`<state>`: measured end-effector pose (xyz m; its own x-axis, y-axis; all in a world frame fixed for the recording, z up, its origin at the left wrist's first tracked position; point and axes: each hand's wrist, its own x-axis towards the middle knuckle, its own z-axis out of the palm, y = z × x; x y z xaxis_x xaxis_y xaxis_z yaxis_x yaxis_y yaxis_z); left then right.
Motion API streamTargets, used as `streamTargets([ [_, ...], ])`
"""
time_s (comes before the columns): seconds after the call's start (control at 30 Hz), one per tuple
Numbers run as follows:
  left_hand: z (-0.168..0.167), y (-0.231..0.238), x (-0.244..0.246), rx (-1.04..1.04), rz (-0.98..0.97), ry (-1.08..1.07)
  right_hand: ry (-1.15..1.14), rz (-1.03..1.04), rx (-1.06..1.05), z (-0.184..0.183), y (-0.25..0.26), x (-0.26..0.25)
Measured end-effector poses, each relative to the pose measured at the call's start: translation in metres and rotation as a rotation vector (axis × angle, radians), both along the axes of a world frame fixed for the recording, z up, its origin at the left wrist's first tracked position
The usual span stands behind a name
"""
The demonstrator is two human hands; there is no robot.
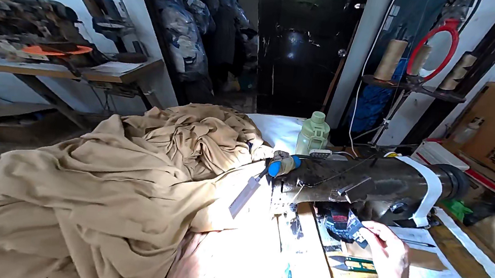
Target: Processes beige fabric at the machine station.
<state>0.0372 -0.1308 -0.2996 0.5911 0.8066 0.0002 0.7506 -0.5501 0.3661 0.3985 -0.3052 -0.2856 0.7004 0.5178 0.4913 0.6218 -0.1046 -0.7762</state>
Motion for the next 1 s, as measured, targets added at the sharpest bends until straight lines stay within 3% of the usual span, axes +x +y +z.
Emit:
streamTargets([
  [0.03, 0.018, -0.001, 0.006, -0.105, -0.002, 0.129, -0.018, 0.009, 0.031, 0.001, 0.001, -0.003],
  [0.07, 0.014, -0.002, 0.006, -0.043, -0.005, 0.093, -0.04, 0.017, 0.063, 0.002, 0.003, -0.008],
  [0.13, -0.021, -0.004, 0.0, 0.275, -0.023, -0.246, -0.054, 0.045, 0.123, 0.005, 0.009, -0.023],
  [0.17, -0.019, -0.013, 0.001, 0.243, -0.023, -0.39, -0.032, 0.081, 0.156, 0.006, 0.012, -0.035],
  [0.23, -0.002, -0.042, 0.015, -0.015, 0.045, -0.677, 0.027, 0.207, 0.246, 0.007, 0.018, -0.065],
  [0.37, 0.031, -0.088, 0.054, -0.952, 0.164, -1.207, 0.024, 0.554, 0.228, -0.009, 0.021, -0.132],
  [0.43, 0.031, -0.097, 0.062, -1.094, 0.264, -1.338, -0.014, 0.598, 0.164, -0.015, 0.015, -0.158],
  [0.57, 0.018, -0.096, 0.063, -0.877, 0.254, -1.373, -0.101, 0.626, 0.103, -0.023, 0.008, -0.169],
  [0.73, 0.016, -0.096, 0.062, -0.514, 0.286, -1.28, 0.306, 0.745, 0.058, -0.017, -0.003, -0.167],
  [0.93, 0.01, -0.105, 0.056, -0.15, 0.076, -0.916, 0.296, 0.482, -0.009, -0.013, -0.001, -0.173],
  [1.0, 0.013, -0.107, 0.054, -0.17, 0.047, -0.827, 0.256, 0.435, -0.012, -0.015, 0.002, -0.172],
])
